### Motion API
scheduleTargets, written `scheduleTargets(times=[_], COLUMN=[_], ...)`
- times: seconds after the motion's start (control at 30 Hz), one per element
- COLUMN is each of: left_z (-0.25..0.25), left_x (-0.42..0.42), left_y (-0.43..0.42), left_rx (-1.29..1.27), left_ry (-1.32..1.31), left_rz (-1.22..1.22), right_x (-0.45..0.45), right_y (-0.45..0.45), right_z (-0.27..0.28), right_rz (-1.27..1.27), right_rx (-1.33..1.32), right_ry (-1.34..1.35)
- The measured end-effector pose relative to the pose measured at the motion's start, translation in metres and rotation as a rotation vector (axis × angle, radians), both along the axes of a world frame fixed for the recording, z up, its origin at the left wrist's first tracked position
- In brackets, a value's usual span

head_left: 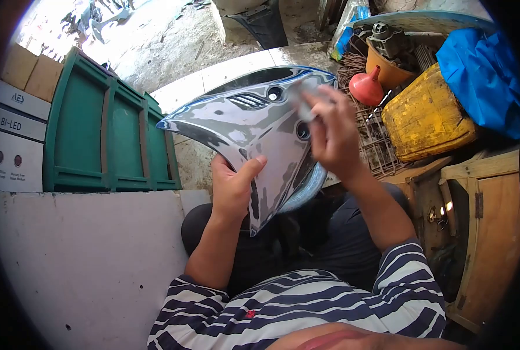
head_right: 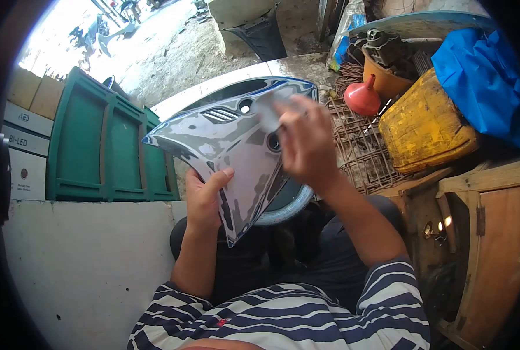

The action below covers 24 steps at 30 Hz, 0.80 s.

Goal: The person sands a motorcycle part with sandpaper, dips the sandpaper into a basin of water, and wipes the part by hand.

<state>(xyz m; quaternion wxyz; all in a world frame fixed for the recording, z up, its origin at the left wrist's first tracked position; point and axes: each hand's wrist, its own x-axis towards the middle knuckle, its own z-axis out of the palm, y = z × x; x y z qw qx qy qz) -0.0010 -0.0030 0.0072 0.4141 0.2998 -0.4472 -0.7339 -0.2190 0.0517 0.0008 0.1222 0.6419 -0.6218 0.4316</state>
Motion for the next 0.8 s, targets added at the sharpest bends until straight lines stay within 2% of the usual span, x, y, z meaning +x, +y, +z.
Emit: scheduleTargets(times=[0.07, 0.17, 0.23, 0.3, 0.43, 0.5, 0.6, 0.7, 0.73, 0.8], left_z=[0.001, -0.002, -0.002, 0.001, 0.001, -0.004, 0.0, 0.0, 0.0, 0.0], left_x=[0.001, 0.002, 0.001, 0.002, 0.0, 0.0, 0.001, 0.0, 0.0, 0.0], left_y=[-0.002, -0.001, 0.0, 0.001, -0.001, -0.001, 0.0, 0.0, 0.0, -0.001], left_rx=[0.007, 0.006, -0.004, -0.016, -0.005, -0.005, -0.024, -0.029, -0.028, -0.022], left_ry=[-0.015, -0.02, -0.013, -0.015, 0.003, -0.007, -0.028, 0.0, 0.001, -0.007], left_rz=[-0.001, 0.02, 0.025, 0.008, 0.022, 0.059, 0.036, 0.004, 0.006, 0.013], right_x=[0.02, 0.006, -0.016, -0.027, 0.015, 0.016, -0.017, -0.029, -0.012, 0.014], right_y=[0.006, 0.0, -0.006, -0.008, 0.005, 0.007, -0.006, -0.009, -0.005, 0.004], right_z=[0.007, 0.002, 0.002, 0.004, 0.01, 0.01, 0.001, -0.005, 0.0, 0.006], right_rz=[0.176, 0.155, -0.05, -0.111, 0.181, 0.191, -0.041, -0.139, -0.123, 0.1], right_rx=[0.0, -0.056, -0.034, -0.057, 0.0, 0.014, -0.029, -0.025, -0.028, -0.01], right_ry=[0.055, 0.116, 0.087, 0.009, 0.11, 0.161, 0.092, 0.05, -0.008, 0.072])
